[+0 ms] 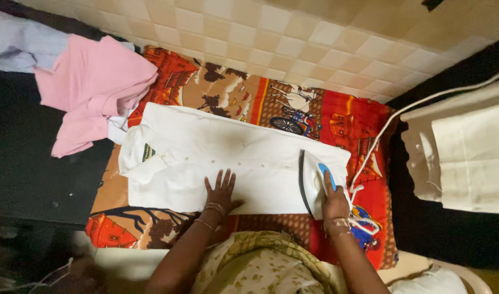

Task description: The person irons a white shirt laid out on a patterned bedsheet. They repeatedly smooth the fabric with their hands and move the iron across the shirt's body and sleeves, occasionally repositioning the garment to reach different areas.

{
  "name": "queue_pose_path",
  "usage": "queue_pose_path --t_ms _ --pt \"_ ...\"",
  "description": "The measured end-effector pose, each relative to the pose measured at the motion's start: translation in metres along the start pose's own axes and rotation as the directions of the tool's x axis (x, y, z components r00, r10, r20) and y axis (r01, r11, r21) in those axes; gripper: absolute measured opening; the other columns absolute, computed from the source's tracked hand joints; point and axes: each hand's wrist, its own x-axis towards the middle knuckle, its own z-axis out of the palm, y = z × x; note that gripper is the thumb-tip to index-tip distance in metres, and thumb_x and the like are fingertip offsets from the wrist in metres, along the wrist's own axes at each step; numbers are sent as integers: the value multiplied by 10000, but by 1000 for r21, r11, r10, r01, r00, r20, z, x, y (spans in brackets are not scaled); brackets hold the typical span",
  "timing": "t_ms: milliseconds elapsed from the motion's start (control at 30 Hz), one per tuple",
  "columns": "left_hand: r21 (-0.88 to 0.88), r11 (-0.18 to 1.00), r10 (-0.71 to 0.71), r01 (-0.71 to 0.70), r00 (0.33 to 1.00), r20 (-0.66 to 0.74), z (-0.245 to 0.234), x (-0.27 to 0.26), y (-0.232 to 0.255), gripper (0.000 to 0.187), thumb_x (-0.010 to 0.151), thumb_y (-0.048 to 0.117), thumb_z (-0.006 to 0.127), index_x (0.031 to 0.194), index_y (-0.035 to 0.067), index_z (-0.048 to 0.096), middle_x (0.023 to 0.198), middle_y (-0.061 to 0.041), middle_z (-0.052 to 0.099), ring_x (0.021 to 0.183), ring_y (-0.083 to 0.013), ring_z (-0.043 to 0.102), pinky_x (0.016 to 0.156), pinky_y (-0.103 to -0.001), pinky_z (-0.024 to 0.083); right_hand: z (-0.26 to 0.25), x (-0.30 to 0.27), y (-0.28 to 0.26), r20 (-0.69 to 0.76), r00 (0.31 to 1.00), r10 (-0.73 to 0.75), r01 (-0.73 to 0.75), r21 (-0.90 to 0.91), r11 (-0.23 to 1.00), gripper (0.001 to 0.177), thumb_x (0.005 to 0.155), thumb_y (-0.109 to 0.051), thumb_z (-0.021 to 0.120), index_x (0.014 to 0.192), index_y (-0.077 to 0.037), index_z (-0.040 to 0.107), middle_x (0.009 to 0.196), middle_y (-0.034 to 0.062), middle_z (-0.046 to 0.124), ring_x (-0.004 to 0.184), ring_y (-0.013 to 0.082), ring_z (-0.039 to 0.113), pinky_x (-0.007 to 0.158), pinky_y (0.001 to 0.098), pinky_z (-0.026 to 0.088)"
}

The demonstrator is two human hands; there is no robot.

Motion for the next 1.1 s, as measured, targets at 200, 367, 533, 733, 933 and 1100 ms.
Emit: queue_pose_path --t_ms 200,367,533,733,933,1100 --pt "16 1000 -9 8 998 58 -11 2 -3 1135 849 846 462 1655 180 21 1735 -37 -69 1583 -283 -98 1152 -770 -7 26 57 -8 28 998 53 -52 -51 997 877 878 -52 604 1606 -413 275 956 188 591 756 366 661 631 497 567" --pt "40 999 -25 23 998 56 -13 -2 3 1110 864 828 453 1650 181 11 1732 -42 -80 1576 -293 -107 1156 -747 -6 31 64 -8 122 987 106 -99 -61 993 864 902 -70 584 1608 -441 250 957 183 593 785 361 674 673 498 577" --pt "36 999 -41 39 998 50 -18 -10 4 1086 885 831 425 1654 182 17 1732 -57 -49 1583 -298 -92 1186 -720 7 5 15 23 92 992 90 -86 -45 995 852 915 -78 579 1609 -448 252 1013 216 598 783 390 666 684 505 577" --pt "54 997 -57 53 996 73 -12 -7 5 1062 891 822 419 1650 197 16 1733 -51 -58 1580 -293 -92 1191 -712 19 15 53 61 90 953 288 -290 4 957 809 971 -117 568 1632 -433 225 1069 255 599 827 407 683 738 538 577" --pt "82 995 -66 62 997 44 -12 -10 10 1060 898 813 425 1656 189 25 1734 -62 -53 1582 -302 -77 1184 -715 39 26 106 81 107 933 343 -350 54 935 825 964 -105 570 1633 -423 207 1223 334 558 945 463 687 801 545 572" --pt "71 995 -75 71 995 63 -15 -6 9 1058 898 816 419 1654 194 20 1733 -58 -56 1582 -299 -81 1192 -713 29 13 59 85 222 904 365 -368 -32 929 816 976 -236 607 1630 -456 173 1150 275 594 962 455 681 836 563 554"
